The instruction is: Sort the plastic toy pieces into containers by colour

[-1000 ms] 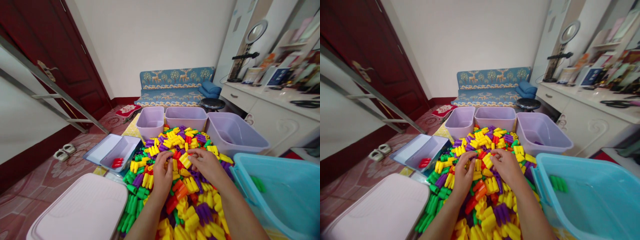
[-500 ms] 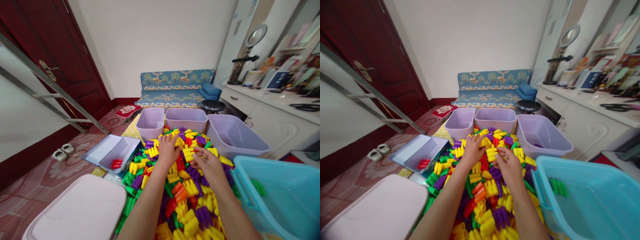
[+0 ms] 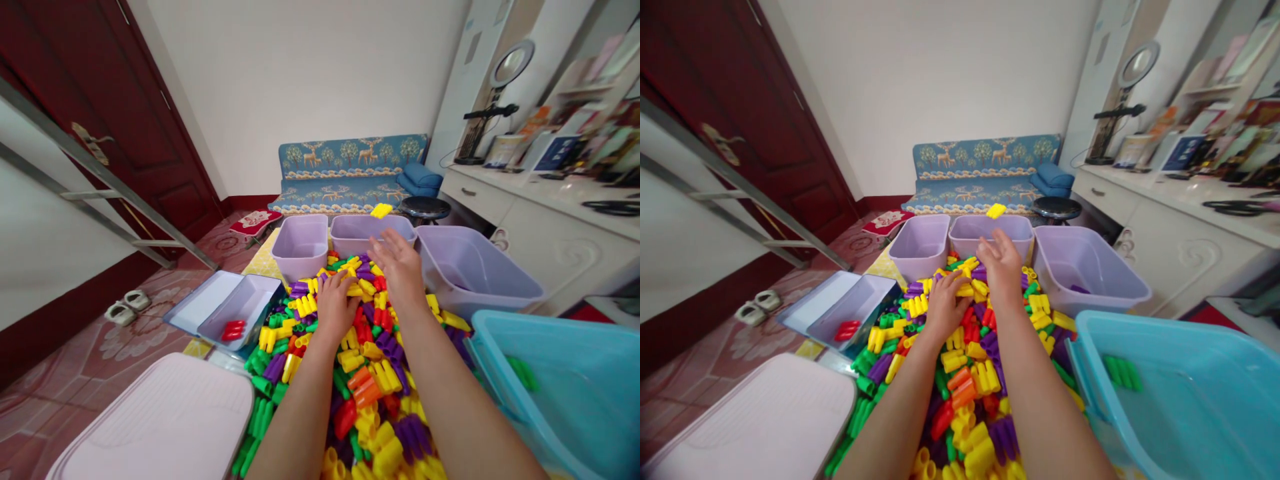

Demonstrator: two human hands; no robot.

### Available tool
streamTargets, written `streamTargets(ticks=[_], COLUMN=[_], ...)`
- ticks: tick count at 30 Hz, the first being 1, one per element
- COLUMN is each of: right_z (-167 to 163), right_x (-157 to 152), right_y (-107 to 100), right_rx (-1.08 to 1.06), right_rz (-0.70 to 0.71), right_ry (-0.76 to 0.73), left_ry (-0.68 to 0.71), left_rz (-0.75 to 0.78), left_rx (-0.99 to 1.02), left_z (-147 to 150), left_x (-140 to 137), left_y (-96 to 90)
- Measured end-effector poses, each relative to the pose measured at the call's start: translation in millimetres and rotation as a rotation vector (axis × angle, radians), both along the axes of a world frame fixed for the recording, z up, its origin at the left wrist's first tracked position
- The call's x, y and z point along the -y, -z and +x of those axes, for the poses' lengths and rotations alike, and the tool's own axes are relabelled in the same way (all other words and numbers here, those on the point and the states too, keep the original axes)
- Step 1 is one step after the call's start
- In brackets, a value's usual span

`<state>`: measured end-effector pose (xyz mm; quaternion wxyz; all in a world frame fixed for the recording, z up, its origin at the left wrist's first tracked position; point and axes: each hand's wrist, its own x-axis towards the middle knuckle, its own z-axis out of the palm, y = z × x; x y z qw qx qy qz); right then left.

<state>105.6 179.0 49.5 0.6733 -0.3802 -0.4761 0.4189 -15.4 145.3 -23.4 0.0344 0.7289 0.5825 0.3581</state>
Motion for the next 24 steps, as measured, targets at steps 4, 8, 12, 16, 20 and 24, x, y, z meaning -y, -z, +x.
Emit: streamTargets(ticks=[4, 8, 12, 16, 20, 24], right_z=[28.1, 57.6, 61.3, 53.7, 56.4, 60.6], right_x=[21.9, 35.3, 33.4, 30.0, 31.9, 35.1], right_y=[32.4, 66.4, 82.6, 87.8, 88.6, 87.5], right_rx=[0.31, 0.681, 0.94, 1.044, 1.012, 0.808], right_rz=[-0.076, -0.07, -0.029, 0.01, -0.025, -0.105], right_ry=[0.088, 0.216, 0.21, 0.148, 0.133, -0.035], left_ry=[0.004, 0.016, 0.038, 0.057, 0.006, 0.02], left_rz=[-0.001, 0.001, 0.036, 0.072, 0.068, 0.038], left_rx=[0.029, 0.044, 0.042, 0.15, 0.288, 0.337], left_z=[-1.0, -1.2, -1.1, -1.7, -3.9, -3.7], left_x=[0.5, 3.3, 8.9, 13.0, 12.2, 11.7], left_y=[1.0, 0.0, -4.2, -8.8, -6.1, -2.4])
